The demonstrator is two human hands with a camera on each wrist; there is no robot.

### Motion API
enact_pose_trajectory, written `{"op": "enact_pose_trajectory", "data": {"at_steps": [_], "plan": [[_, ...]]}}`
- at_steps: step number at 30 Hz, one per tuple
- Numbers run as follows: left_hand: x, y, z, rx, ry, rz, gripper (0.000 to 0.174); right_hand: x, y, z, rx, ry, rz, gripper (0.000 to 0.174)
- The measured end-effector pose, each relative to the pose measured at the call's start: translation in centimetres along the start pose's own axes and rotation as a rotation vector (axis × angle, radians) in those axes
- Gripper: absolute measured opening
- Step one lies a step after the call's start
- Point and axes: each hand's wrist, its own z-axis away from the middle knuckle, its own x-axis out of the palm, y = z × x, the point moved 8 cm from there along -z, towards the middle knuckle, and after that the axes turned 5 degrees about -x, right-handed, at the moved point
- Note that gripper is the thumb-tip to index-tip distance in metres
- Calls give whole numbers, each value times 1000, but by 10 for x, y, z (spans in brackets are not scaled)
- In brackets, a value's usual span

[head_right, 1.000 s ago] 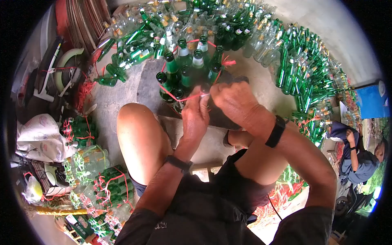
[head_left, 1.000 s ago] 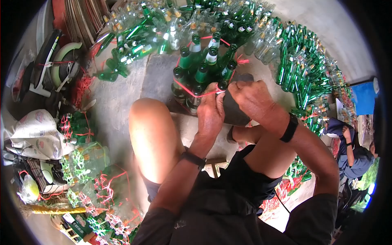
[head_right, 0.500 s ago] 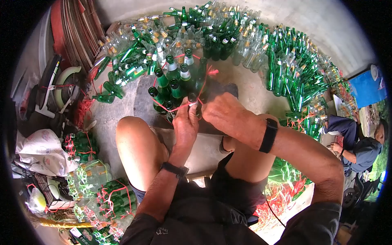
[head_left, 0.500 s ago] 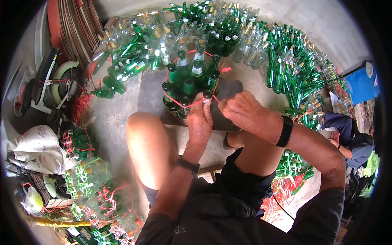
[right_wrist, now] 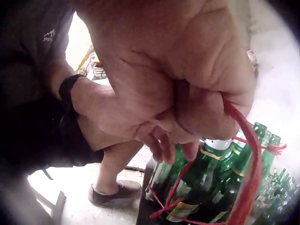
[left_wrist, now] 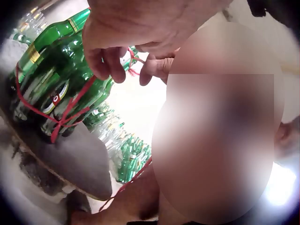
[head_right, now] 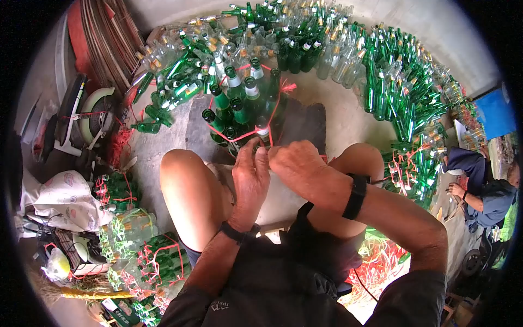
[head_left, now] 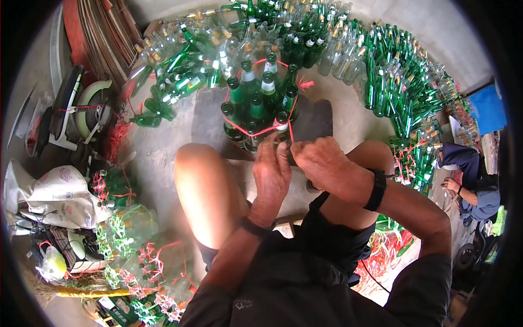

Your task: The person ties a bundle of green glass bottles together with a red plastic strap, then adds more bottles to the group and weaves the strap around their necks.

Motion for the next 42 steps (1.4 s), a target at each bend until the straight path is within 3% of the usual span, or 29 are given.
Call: {"op": "enact_pose_trajectory", "data": {"at_steps": [5,7,8,14,17,20,21,23,28,33,34,38,40,42], "plan": [[11,-15,-3,-275,-120,310,26,5,-16,8,-1,77,-85,8],[31,-21,0,-570,-327,772,26,23,-20,11,-14,-1,-104,18],[35,-22,1,-658,-343,852,28,26,-22,12,-15,-3,-106,18],[39,-41,6,-773,-303,955,20,26,-31,14,-8,25,-132,12],[36,-47,8,-860,-294,934,17,27,-37,19,-67,-86,-185,9],[20,-45,1,-717,-157,714,17,-5,-43,23,-213,25,-236,5],[21,-48,1,-720,-153,713,17,-13,-40,22,-229,-58,-278,8],[13,-45,-6,-481,-72,625,16,-15,-33,18,-245,-143,-321,12],[6,-57,-4,-385,-31,399,13,-62,15,-17,-61,136,-356,11],[-9,-35,-12,-335,51,327,14,-61,29,-56,-76,413,-222,8],[-11,-34,-13,-331,72,272,14,-54,29,-63,-100,403,-217,16],[-13,-39,-13,-366,78,131,20,-23,41,-80,-64,330,-166,13],[-11,-42,-13,-361,86,128,21,-6,49,-88,9,118,-368,9],[-14,-44,-12,-346,145,91,17,-4,48,-92,10,32,-385,6]]}}
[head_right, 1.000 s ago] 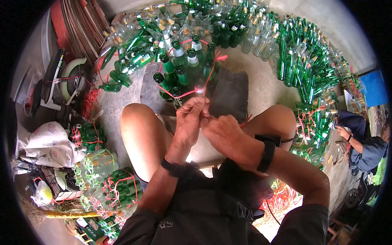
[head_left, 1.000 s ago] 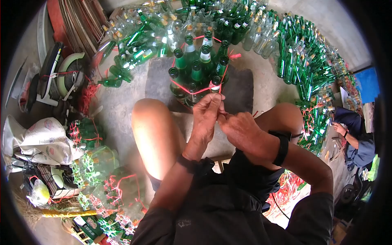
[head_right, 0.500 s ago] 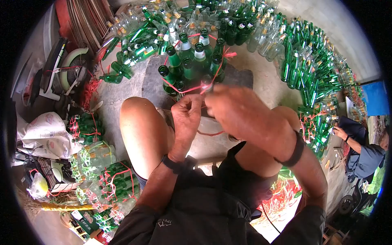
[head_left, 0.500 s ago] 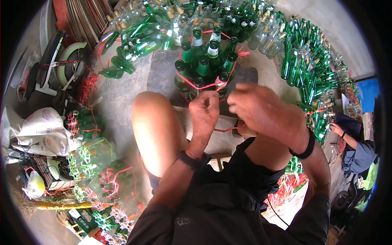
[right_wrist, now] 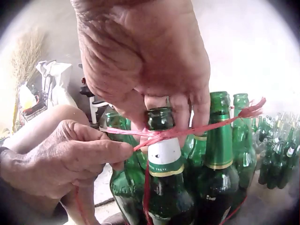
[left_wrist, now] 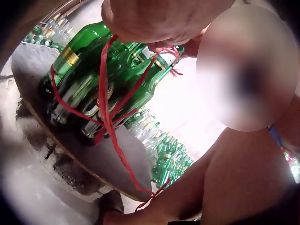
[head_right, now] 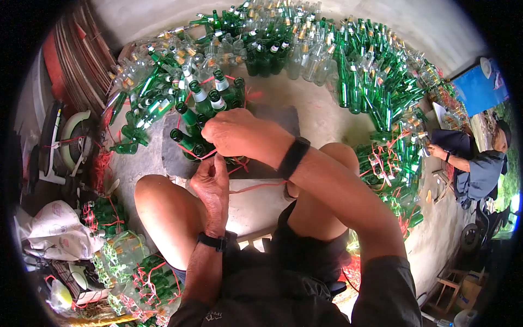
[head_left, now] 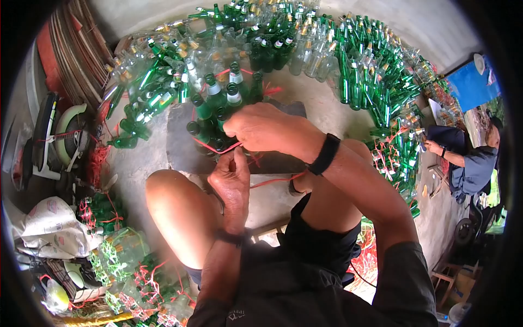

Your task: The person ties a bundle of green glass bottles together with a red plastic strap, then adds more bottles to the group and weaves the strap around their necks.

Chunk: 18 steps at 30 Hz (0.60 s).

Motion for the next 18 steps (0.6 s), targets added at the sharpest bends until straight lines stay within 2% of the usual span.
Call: {"op": "enact_pose_trajectory", "data": {"at_steps": [2,7,9,16,18], "plan": [[-1,-6,-1,12,17,-22,18,4,-6,-2,17,-159,-2,5],[-4,-7,-3,59,31,-61,22,18,-8,-7,-36,-177,63,9],[-5,-8,-2,42,36,-56,22,20,-5,-6,-5,-219,44,10],[-7,-4,-1,-7,21,17,23,20,-7,-12,-70,-170,70,12],[-9,4,0,-17,7,38,23,22,-2,-11,3,-215,-28,13]]}}
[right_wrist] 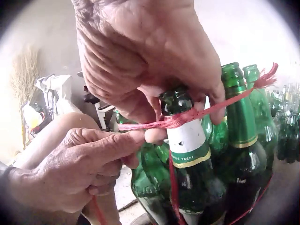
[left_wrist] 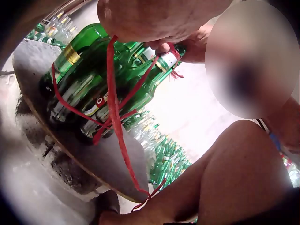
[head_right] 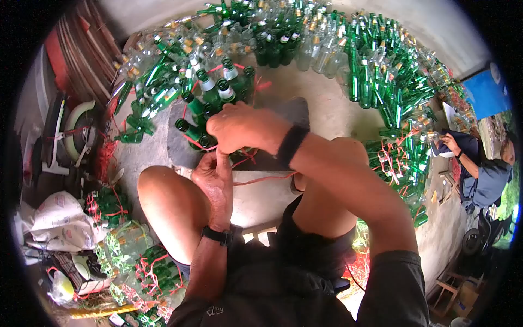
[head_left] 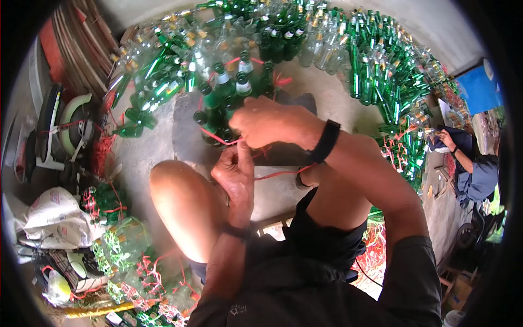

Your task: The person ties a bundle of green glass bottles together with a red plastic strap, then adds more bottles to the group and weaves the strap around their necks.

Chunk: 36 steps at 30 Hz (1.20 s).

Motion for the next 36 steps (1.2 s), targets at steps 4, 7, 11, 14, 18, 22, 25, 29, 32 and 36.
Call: {"op": "enact_pose_trajectory", "data": {"at_steps": [4,7,11,14,18,22,25,29,32,36], "plan": [[2,-4,1,7,4,62,27,5,13,0,122,-17,-159,16],[5,-8,2,-57,-17,120,30,4,21,1,87,134,-331,21],[7,-8,4,-125,-39,165,33,2,33,10,128,244,-576,24],[12,-12,5,-102,-77,182,41,1,37,11,163,252,-680,22],[15,-1,5,-90,-105,244,39,-6,30,17,161,206,-820,21],[22,-5,6,-150,-180,279,39,-8,28,20,87,189,-807,27],[23,-3,7,-164,-196,311,38,-12,25,23,44,209,-769,30],[28,-14,6,-154,-194,379,37,-22,19,26,10,271,-748,27],[31,-15,7,-160,-205,396,38,-24,24,28,35,357,-861,26],[28,-11,7,-192,-196,397,36,-23,28,28,92,405,-934,26]]}}
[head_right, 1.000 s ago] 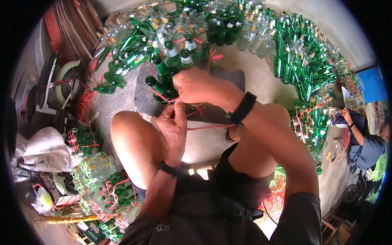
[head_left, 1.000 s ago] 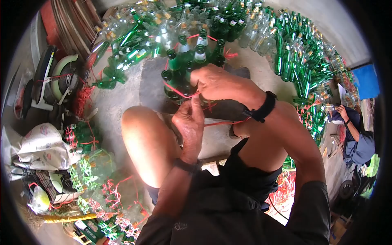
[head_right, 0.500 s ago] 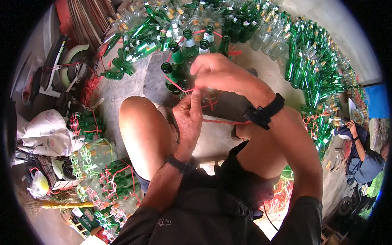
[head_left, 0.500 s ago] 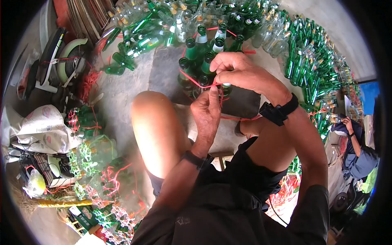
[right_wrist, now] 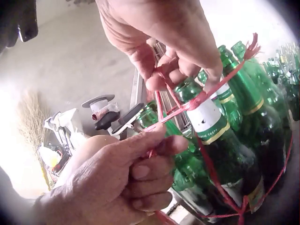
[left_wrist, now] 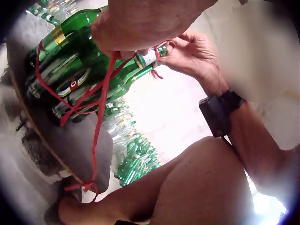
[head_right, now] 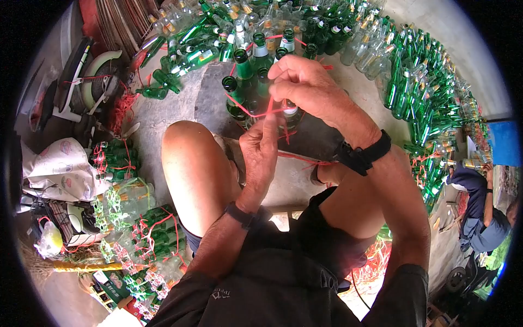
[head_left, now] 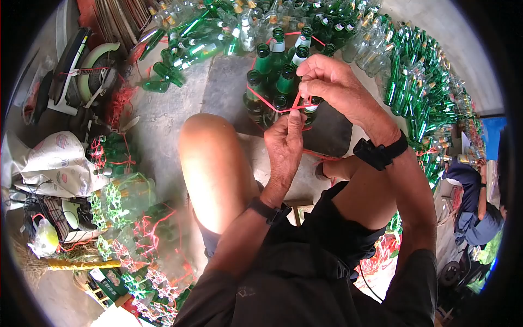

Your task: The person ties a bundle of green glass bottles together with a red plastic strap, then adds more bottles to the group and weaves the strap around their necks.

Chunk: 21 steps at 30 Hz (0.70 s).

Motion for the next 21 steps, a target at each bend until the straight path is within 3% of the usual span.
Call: {"op": "enact_pose_trajectory", "data": {"at_steps": [9,11,14,15,17,18,20,21], "plan": [[5,-7,0,-136,-46,126,36,-11,17,4,-96,189,-416,22],[3,-13,8,-153,-54,132,36,-10,21,14,-91,269,-630,22],[4,-15,8,-149,-50,143,37,-18,15,15,-136,298,-679,19],[4,-14,8,-141,-60,143,37,-18,16,14,-139,297,-677,19],[4,-15,8,-130,-68,145,37,-17,9,12,-243,290,-288,20],[4,-15,8,-145,-65,154,37,-16,6,11,-244,288,-288,20],[7,-14,0,-149,-65,168,36,-16,-6,0,-256,265,28,28],[8,-14,-1,-146,-73,190,36,-17,-3,-3,-255,264,27,28]]}}
